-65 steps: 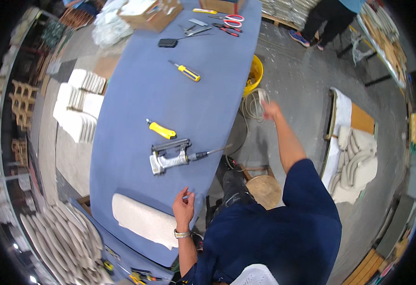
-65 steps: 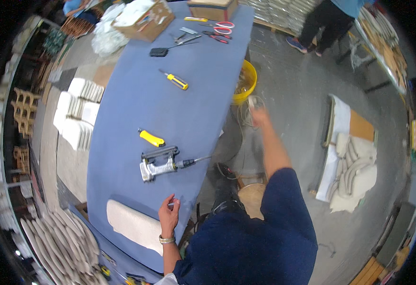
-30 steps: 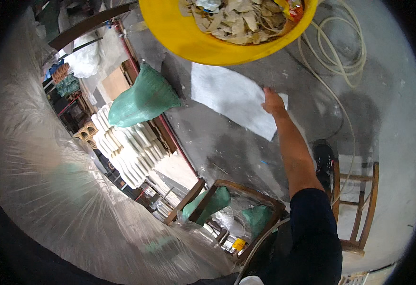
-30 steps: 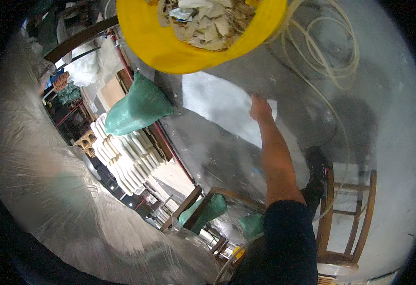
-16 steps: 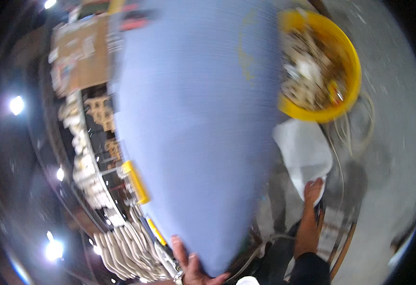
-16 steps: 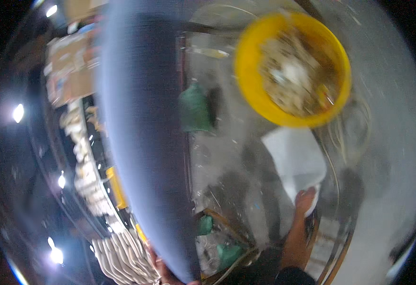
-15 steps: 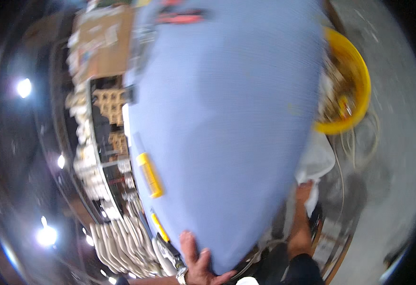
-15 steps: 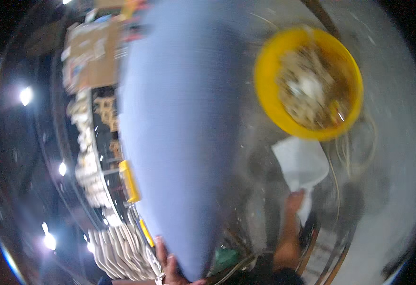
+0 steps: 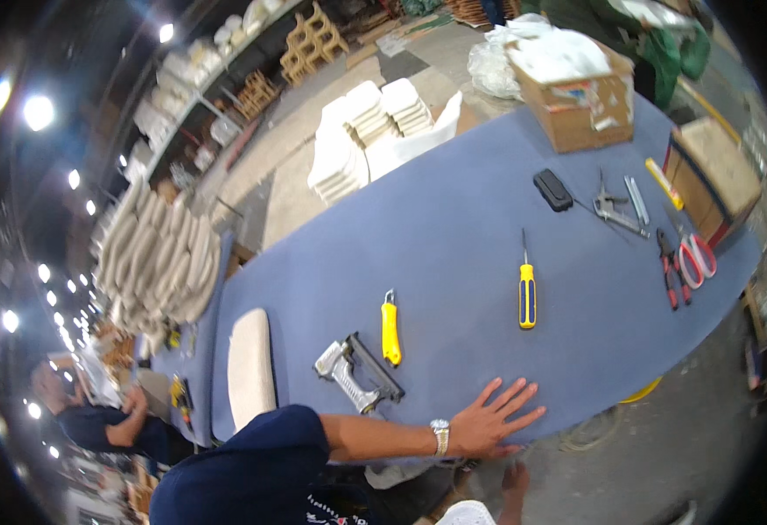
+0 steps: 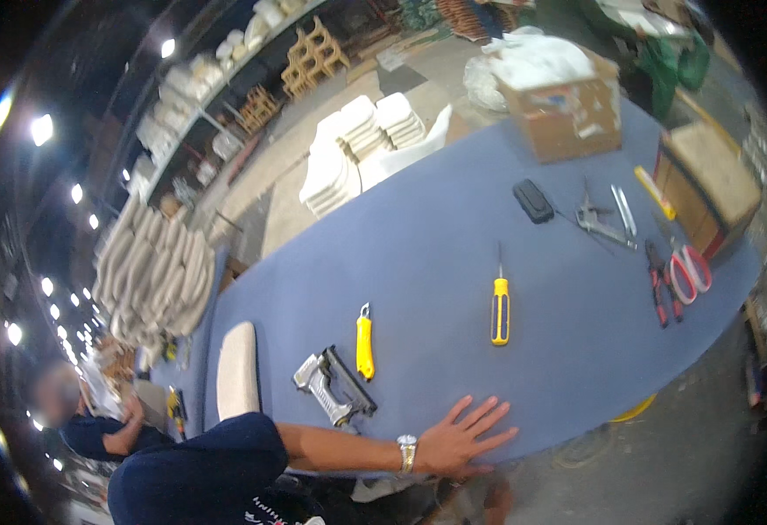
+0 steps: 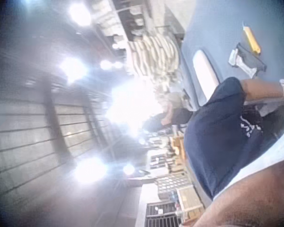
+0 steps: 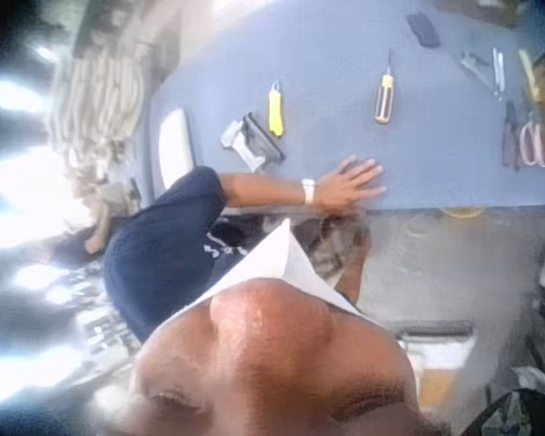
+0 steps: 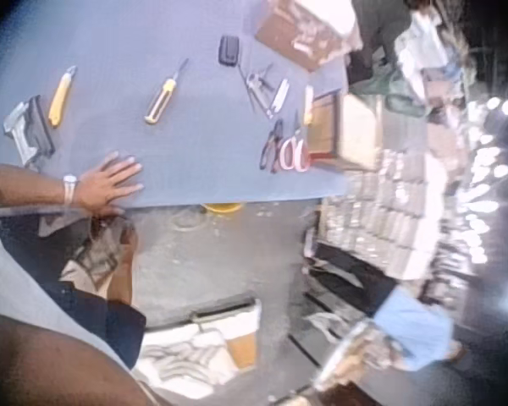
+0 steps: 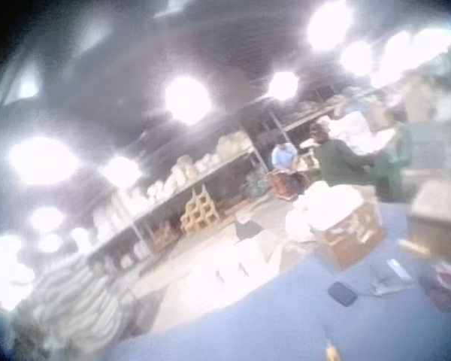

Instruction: The person sews a white cushion cover by hand using a needle and thread. They trim excess fabric with a utility knife, then place the finished cover on a stack of similar items.

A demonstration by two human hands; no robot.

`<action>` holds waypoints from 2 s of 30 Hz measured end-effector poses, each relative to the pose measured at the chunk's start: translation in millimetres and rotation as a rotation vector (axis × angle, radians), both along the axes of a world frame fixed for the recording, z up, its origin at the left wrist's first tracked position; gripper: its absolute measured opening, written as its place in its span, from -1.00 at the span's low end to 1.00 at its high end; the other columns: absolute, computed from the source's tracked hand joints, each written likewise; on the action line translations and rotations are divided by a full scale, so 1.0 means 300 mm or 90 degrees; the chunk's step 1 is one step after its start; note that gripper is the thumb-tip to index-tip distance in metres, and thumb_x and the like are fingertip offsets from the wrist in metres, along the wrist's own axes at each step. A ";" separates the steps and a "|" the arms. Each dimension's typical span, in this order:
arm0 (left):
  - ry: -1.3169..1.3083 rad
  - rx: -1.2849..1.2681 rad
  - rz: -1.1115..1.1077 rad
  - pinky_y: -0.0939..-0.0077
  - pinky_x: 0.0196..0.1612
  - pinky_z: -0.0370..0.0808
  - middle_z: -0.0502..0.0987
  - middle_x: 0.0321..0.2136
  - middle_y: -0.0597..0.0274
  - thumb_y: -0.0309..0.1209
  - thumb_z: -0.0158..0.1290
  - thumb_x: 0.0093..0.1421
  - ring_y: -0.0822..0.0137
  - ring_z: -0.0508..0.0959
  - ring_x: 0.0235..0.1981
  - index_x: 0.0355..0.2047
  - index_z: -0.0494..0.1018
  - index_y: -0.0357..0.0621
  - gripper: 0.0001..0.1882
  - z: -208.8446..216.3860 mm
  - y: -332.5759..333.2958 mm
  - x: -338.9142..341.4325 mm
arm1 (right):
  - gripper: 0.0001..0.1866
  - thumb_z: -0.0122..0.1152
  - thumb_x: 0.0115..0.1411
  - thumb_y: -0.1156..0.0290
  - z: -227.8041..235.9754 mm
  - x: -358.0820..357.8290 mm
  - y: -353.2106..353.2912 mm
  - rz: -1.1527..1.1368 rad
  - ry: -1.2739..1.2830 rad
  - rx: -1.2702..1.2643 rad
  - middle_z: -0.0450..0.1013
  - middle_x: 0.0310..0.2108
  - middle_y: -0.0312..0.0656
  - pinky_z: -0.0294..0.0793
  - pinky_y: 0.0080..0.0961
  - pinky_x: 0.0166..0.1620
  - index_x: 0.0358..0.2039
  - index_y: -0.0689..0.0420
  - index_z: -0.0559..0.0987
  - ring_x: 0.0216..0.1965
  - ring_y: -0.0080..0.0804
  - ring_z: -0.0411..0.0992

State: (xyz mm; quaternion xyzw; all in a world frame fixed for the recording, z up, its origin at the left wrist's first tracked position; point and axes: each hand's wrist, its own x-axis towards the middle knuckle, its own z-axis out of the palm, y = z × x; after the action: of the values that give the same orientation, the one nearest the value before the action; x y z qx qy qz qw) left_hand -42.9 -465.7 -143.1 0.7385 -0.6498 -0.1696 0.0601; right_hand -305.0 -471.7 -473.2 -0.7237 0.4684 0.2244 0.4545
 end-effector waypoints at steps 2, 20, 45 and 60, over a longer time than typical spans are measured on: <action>0.033 -0.056 -0.013 -0.27 0.45 -0.20 -0.16 0.51 -0.10 0.10 0.12 0.24 -0.08 -0.18 0.53 0.50 -0.02 0.14 -0.06 -0.009 0.023 0.003 | -0.53 0.17 0.30 0.26 0.154 -0.089 0.008 0.011 0.012 -0.020 0.47 0.10 -0.05 0.44 -0.13 0.11 0.18 0.14 0.45 0.07 -0.08 0.45; 0.142 -0.406 0.716 0.03 0.30 0.29 0.47 0.12 -0.14 -0.22 0.14 0.24 -0.14 0.39 0.22 0.13 0.43 -0.24 -0.48 0.284 1.666 0.416 | -0.51 0.07 0.42 0.10 1.162 0.516 0.828 0.199 -0.267 0.090 0.52 -0.54 -0.20 0.44 -0.41 -0.34 -0.44 0.31 0.57 -0.46 -0.46 0.48; -0.019 -0.194 0.723 -0.10 0.49 -0.18 -0.10 0.50 -0.12 0.20 -0.14 0.35 -0.03 -0.14 0.53 0.46 0.06 -0.19 -0.11 0.140 2.084 0.888 | -0.21 0.05 0.37 0.07 1.189 1.578 1.467 0.280 -0.387 -0.310 0.18 0.30 0.39 0.11 -0.08 0.38 0.35 0.46 0.14 0.34 0.29 0.16; -0.003 -0.127 0.697 -0.14 0.48 -0.18 -0.09 0.51 -0.04 0.19 -0.16 0.36 0.04 -0.14 0.53 0.48 0.01 -0.08 -0.14 0.157 2.017 1.069 | -0.24 0.12 0.31 -0.09 1.283 1.615 1.498 0.184 -0.240 -0.238 0.49 0.05 0.20 0.40 -0.07 0.16 0.27 0.29 0.33 0.12 0.17 0.44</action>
State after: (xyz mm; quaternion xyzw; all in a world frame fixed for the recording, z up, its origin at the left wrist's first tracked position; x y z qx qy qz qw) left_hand 277.9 139.3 -96.2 0.9594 -0.1844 -0.0494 0.2078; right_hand 179.6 -22.3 -88.3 -0.8827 0.3015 0.0586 0.3556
